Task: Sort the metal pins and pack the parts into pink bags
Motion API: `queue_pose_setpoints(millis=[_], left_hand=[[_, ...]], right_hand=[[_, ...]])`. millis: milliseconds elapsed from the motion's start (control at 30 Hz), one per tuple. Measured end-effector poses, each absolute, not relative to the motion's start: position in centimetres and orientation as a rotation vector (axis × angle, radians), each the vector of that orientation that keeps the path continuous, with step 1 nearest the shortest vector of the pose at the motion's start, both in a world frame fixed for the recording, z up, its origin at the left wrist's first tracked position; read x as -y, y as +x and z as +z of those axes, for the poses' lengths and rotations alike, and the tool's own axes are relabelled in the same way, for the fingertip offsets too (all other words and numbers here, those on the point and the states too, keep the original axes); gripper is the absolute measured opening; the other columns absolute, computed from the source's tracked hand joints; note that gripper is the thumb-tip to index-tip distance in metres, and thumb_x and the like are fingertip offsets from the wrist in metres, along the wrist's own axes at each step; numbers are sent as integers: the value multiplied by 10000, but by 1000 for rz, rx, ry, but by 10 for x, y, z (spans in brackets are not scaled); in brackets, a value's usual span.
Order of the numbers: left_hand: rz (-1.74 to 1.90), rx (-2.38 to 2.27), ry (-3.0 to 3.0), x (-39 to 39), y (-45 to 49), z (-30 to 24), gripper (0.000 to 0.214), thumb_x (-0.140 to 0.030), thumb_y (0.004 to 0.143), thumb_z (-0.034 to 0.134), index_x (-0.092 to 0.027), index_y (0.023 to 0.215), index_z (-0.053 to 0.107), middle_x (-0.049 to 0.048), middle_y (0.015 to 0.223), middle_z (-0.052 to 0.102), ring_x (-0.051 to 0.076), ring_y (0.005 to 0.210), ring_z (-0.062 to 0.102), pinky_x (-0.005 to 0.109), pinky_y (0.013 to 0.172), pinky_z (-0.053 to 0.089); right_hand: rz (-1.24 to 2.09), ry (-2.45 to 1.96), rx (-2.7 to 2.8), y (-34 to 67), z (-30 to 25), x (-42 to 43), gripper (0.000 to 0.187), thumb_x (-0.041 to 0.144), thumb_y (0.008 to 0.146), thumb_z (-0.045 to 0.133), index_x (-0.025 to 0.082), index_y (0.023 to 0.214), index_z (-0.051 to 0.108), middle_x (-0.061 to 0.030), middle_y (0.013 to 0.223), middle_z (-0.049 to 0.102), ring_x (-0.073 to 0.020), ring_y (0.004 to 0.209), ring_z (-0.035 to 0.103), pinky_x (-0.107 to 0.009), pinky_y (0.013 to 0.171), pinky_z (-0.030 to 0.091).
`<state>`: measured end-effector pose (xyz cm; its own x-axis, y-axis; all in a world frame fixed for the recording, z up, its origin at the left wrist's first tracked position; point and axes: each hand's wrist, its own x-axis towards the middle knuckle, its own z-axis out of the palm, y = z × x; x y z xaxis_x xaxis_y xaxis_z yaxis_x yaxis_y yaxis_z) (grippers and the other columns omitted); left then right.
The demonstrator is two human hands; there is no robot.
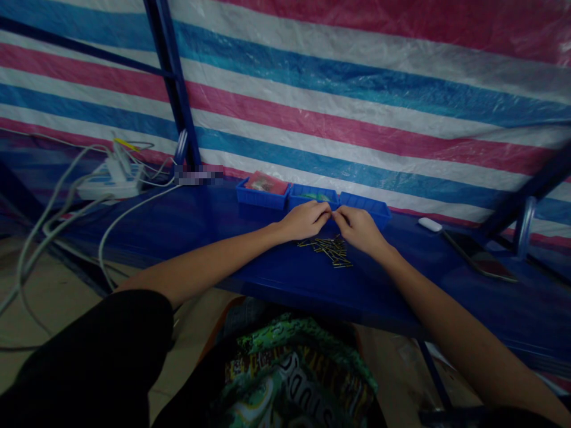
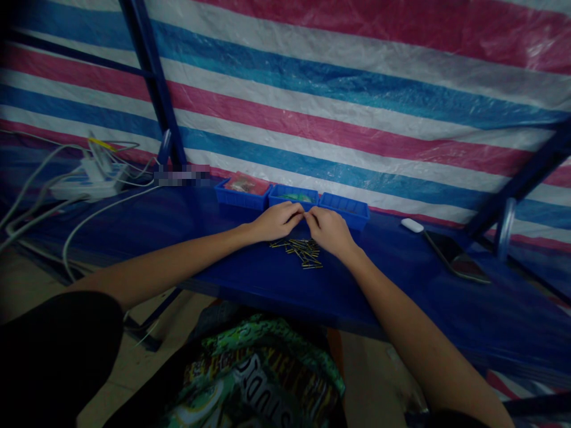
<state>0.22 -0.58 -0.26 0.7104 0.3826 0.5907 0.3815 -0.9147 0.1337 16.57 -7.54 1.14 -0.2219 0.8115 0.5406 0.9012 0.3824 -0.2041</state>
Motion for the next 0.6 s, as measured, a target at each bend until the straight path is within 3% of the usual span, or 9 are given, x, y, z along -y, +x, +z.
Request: queue_pose_setpoints(millis=[133,600], left_hand=[[1039,-674,2902,5,2,-4,226,-240,918,329,-168,853,533,46,745,553,172,743,527,308,678,416],[1225,-476,2984,8,0,5,229,-201,890,333,-181,695,450,39,726,480,177,753,450,339,737,378]], right_hand=[[-155,-1441,2099,164,11,77,186,247,879,433,180,812,593,-16,668,593,-134,578,501,-262,567,302],[-253,-1350,2190,158,13,83,229,222,885,393,189,675,478,-15,636,511,-144,612,492,-276,600,299]])
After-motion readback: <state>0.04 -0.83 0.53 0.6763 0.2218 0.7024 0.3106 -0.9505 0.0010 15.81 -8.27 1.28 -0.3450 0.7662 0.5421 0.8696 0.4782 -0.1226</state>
